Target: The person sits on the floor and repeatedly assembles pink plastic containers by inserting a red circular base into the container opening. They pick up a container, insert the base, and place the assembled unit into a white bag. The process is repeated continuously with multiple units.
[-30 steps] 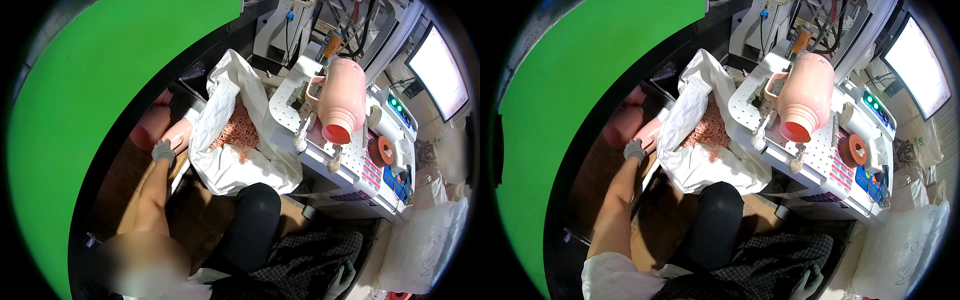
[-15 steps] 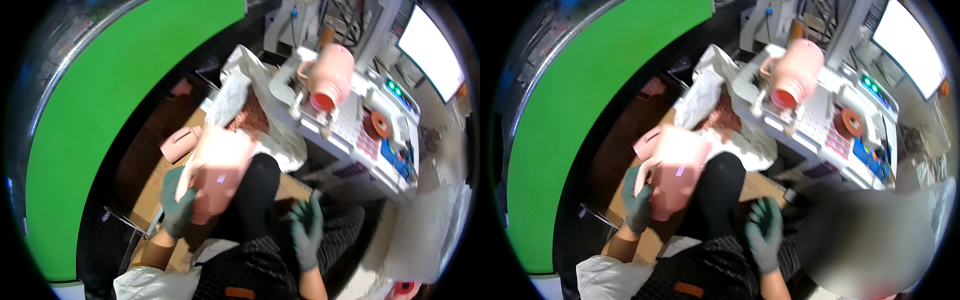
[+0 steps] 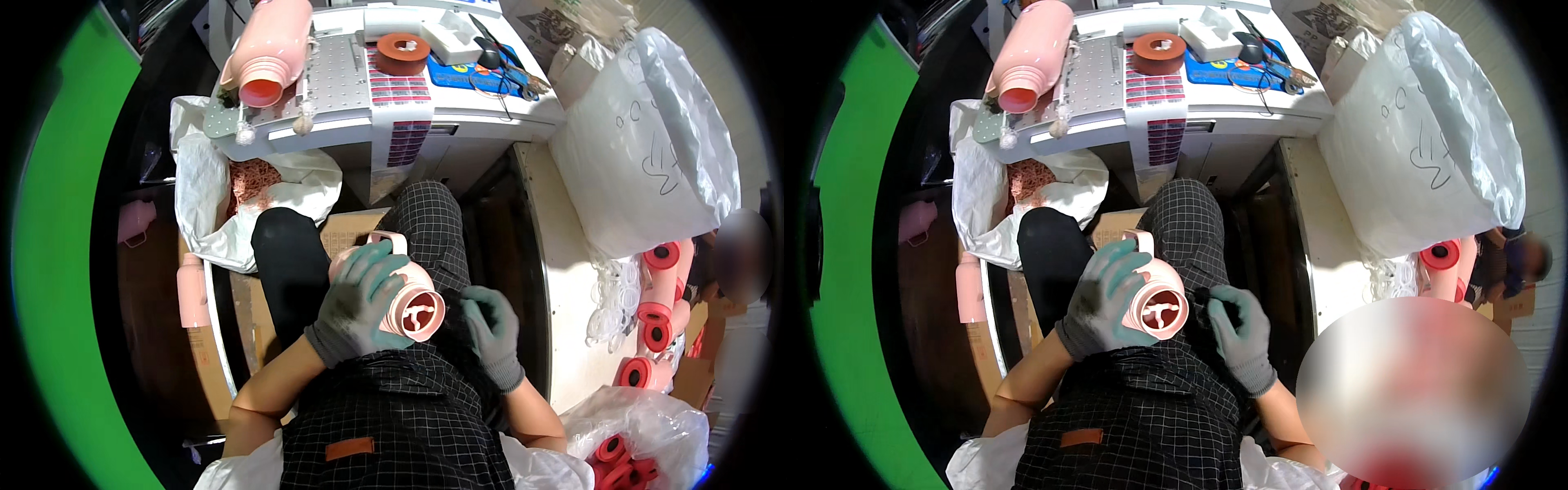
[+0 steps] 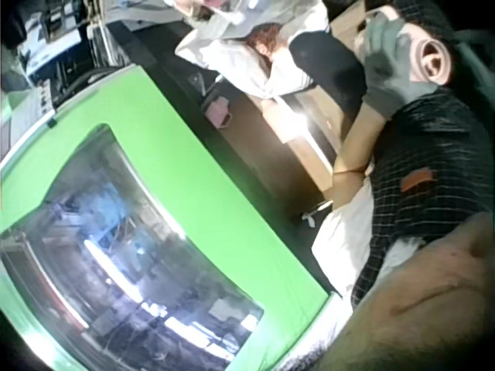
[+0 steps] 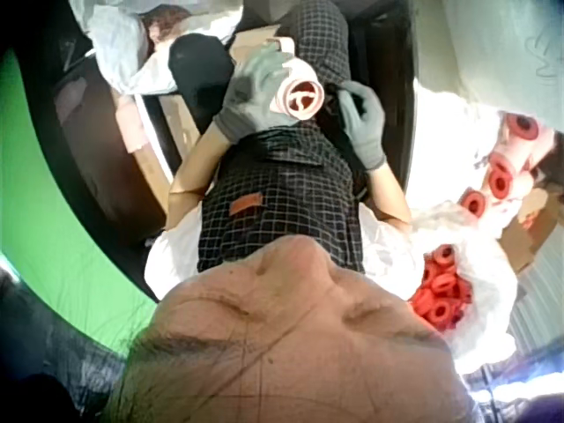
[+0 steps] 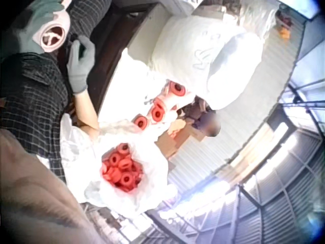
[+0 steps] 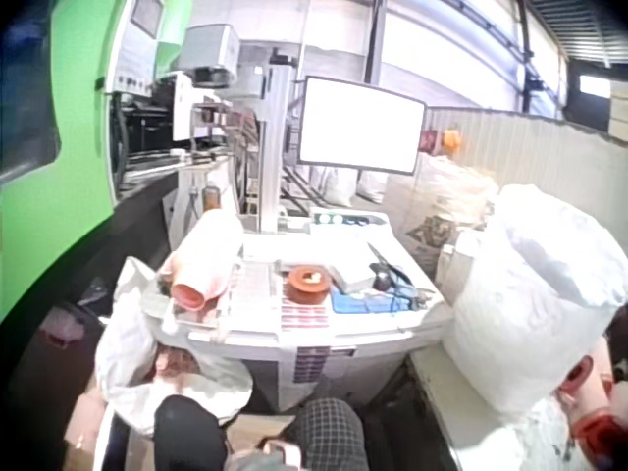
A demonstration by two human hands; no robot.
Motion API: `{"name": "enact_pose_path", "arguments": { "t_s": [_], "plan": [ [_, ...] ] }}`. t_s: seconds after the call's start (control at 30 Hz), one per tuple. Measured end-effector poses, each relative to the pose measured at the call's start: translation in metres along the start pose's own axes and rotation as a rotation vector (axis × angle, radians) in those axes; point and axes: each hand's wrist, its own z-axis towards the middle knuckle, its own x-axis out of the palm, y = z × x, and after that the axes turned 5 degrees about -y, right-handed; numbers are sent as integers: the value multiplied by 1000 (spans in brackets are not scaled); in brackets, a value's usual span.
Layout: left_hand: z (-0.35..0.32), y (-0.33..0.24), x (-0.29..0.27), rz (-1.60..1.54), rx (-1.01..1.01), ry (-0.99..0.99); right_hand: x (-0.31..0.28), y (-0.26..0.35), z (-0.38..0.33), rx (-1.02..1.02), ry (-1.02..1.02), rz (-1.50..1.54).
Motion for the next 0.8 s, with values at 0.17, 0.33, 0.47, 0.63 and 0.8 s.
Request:
{"name": "enact_pose_path", "arguments": {
  "t_s": [0.17,0.33,0.47,0.63,0.8],
  "plan": [
    [11,-21,22,62,117,81,18,60,-6,-588,275,-607],
    [22,-29,26,126,22,268,22,59,8,-568,466,-934],
    [14,-22,36,52,82,75,19,58,19,-864,451,-980],
    [12,-15,12,-195,0,-77,31,51,20,-933,292,-590],
    [1,-19,-19,-207,-80,-163,39,59,25,-799,121,-235]
  ]
}}
